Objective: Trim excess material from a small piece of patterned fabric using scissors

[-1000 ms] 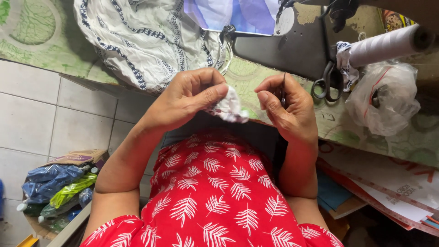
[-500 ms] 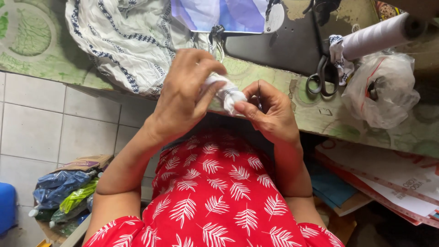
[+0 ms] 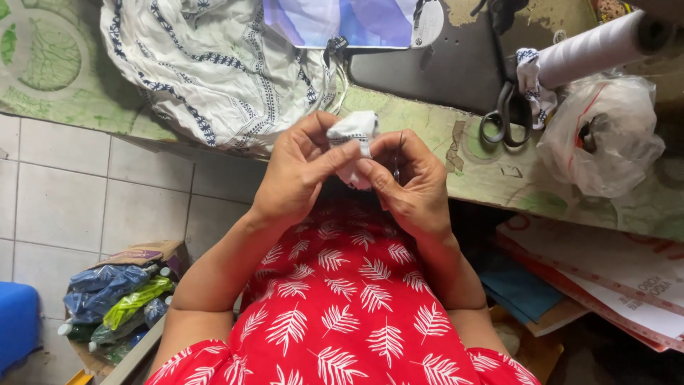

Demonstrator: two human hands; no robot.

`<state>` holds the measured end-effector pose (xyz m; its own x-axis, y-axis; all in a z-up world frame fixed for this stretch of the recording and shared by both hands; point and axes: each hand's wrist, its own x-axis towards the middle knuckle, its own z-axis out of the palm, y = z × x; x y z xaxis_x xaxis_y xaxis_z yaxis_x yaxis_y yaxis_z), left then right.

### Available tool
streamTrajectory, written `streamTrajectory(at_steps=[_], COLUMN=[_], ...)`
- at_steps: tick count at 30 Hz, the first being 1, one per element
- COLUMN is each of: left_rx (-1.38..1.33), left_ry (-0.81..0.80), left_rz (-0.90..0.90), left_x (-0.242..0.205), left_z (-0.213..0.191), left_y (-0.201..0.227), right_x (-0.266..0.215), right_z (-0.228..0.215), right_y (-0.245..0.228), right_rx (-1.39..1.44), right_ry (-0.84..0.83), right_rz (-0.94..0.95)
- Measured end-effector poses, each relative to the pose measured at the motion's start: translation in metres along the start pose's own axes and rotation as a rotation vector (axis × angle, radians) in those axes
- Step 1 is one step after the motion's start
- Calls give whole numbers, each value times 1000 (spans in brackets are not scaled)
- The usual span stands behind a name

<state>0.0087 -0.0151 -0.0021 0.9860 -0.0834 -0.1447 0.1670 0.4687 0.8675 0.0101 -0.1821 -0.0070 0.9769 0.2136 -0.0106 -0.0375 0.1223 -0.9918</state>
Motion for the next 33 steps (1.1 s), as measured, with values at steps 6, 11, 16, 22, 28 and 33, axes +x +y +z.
streamTrajectory(at_steps=[6, 11, 16, 22, 28, 33], left_rx=[-168, -51, -19, -316, -303, -186], left_ry=[176, 55, 23, -52, 22, 142], left_rz=[-42, -19, 40, -108, -50, -51], left_x=[0, -2, -5, -3, 2, 0], left_z=[12, 1, 7, 3, 3, 5], left_y=[9, -3, 10, -4, -10, -6], right_x=[0, 0, -2, -6, -5, -11], right_z=[-8, -7, 9, -3, -2, -14], right_y=[1, -2, -12, -9, -13, -7], right_rx=[-85, -106, -101, -113, -168, -246], right_ry=[72, 124, 114, 115, 93, 47], right_rz=[-39, -74, -83, -64, -64, -67])
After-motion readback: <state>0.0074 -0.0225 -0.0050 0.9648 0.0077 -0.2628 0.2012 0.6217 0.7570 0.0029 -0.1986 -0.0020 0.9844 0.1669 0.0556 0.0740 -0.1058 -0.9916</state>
